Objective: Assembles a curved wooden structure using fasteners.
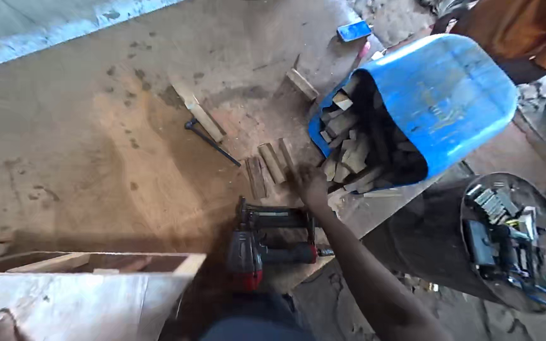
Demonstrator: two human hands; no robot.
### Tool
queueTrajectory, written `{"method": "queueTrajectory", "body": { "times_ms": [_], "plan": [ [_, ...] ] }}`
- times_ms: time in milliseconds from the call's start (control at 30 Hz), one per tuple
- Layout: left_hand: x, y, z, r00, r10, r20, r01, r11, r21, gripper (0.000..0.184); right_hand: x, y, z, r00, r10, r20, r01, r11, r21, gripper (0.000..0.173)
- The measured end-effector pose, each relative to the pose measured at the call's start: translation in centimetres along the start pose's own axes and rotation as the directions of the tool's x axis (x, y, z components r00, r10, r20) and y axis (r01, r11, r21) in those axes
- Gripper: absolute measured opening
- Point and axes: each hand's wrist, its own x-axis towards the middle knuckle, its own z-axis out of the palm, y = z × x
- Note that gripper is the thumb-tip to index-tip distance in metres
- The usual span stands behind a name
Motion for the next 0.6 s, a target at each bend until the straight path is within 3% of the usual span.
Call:
{"method": "queueTrajectory", "body": {
  "times_ms": [100, 233, 300, 333, 400, 467, 500, 600],
  "plan": [
    [-3.6, -0.7, 2.2, 0.996, -0.075, -0.055, 0.057, 0.960, -0.275, 0.061, 2.9, 0.9, 1.5, 0.999, 0.036, 0.019, -0.036, 0.999, -0.034, 0.067],
    [-6.8, -2.0, 2.3, 0.976, -0.202, -0.081, 0.137, 0.860, -0.492, 0.055, 3.5, 0.6, 2.2, 0.981, 0.113, 0.158, -0.115, 0.993, 0.000, 0.052],
    [-7.8, -2.4, 1.7, 0.953, -0.287, -0.099, 0.187, 0.812, -0.553, 0.051, 3.1, 0.6, 2.0, 0.975, 0.123, 0.186, -0.157, 0.971, 0.180, 0.046],
    [-8.2, -2.8, 1.2, 0.946, -0.312, -0.092, 0.204, 0.789, -0.579, 0.051, 2.4, 0.4, 1.7, 0.970, 0.133, 0.203, -0.193, 0.930, 0.314, 0.041],
    [-8.9, -3.5, 0.5, 0.940, -0.337, -0.060, 0.227, 0.744, -0.629, 0.050, 0.2, -1.1, 1.0, 0.948, 0.156, 0.277, -0.303, 0.713, 0.632, 0.037],
    [-9.2, -4.0, 0.1, 0.941, -0.337, -0.023, 0.238, 0.709, -0.664, 0.051, -3.0, -3.2, 0.1, 0.936, 0.051, 0.349, -0.338, 0.414, 0.845, 0.023],
    [-9.2, -4.2, 0.1, 0.944, -0.330, -0.015, 0.233, 0.697, -0.678, 0.052, -4.8, -4.2, -0.1, 0.931, -0.045, 0.361, -0.328, 0.330, 0.885, 0.017],
    [-9.1, -4.5, 0.4, 0.955, -0.297, -0.012, 0.202, 0.677, -0.707, 0.054, -10.2, -7.7, -0.3, 0.876, -0.291, 0.384, -0.311, 0.268, 0.912, 0.031]
  ]
}}
